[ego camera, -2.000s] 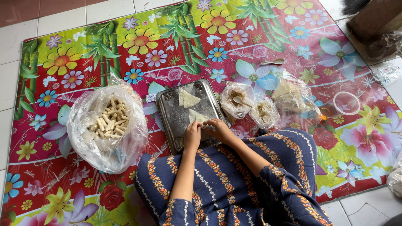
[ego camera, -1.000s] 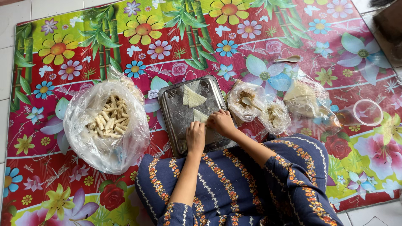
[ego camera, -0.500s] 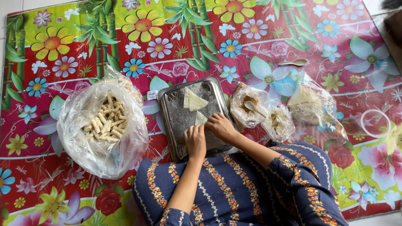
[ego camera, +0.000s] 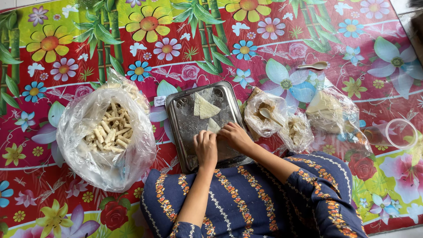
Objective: The person places a square wrapper onto a tray, adds a small portion of filling from a plastic bag, and then folds the wrapper repeatedly to form a triangular samosa. They repeat this process with several more wrappers and filling, arranging the finished triangles on the tray.
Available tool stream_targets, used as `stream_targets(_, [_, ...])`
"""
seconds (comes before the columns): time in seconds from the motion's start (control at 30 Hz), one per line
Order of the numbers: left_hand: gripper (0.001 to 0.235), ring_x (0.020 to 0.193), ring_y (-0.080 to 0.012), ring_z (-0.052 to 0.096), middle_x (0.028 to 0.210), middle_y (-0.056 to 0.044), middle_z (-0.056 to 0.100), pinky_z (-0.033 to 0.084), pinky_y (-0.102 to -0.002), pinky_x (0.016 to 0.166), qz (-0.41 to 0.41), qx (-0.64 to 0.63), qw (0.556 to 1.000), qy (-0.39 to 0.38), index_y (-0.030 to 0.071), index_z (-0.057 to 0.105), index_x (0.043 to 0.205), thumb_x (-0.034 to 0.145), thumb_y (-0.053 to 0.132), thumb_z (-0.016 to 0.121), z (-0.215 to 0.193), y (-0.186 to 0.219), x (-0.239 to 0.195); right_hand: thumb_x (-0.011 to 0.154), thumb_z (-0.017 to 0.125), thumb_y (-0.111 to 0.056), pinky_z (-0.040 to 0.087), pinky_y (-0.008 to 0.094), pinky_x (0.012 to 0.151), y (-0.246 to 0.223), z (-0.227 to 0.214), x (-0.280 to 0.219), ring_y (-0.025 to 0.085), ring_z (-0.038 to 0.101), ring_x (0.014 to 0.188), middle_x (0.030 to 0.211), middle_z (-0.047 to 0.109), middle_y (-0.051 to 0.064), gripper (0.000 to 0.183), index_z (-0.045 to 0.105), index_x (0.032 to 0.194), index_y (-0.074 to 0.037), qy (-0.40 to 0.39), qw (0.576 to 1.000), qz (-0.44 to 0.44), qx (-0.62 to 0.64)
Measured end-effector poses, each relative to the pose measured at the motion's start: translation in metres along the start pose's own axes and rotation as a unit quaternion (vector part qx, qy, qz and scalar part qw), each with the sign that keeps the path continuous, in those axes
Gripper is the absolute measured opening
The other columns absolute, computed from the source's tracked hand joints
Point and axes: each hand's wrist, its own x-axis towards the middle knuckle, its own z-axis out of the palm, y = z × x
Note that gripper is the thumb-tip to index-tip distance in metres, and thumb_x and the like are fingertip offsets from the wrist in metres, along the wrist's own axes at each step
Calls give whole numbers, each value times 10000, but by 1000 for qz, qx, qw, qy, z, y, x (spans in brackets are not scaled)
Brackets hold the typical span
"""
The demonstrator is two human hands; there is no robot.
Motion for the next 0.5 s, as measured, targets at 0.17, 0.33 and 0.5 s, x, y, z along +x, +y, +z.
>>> stream_targets(0.17, [123,1180,-239,567,1102,-61,671,347,-513,1112,-5,3,1000,26,85,761,989,918,112,665,4,0,-1,885,710,-224,480,382,883,-2,1,1,253,593,973,985,668,48,203,742,1033,-89,-2,1000,9,-28])
stream_targets(0.33, [201,1262,-240,537,1154,-27,655,274,-602,1126,-7,-9,999,33,88,761,1093,946,121,627,14,-3,-4,850,705,-189,476,382,853,-7,4,2,266,605,958,945,659,60,147,752,977,-132,28,998,34,-40])
stream_targets(0.5, [150,1355,-239,492,1237,-42,626,243,-624,1164,-31,-27,999,2,119,738,1050,957,124,621,18,-10,4,889,713,-214,469,389,849,-13,6,0,249,605,968,978,658,57,166,733,994,-87,52,996,55,-50])
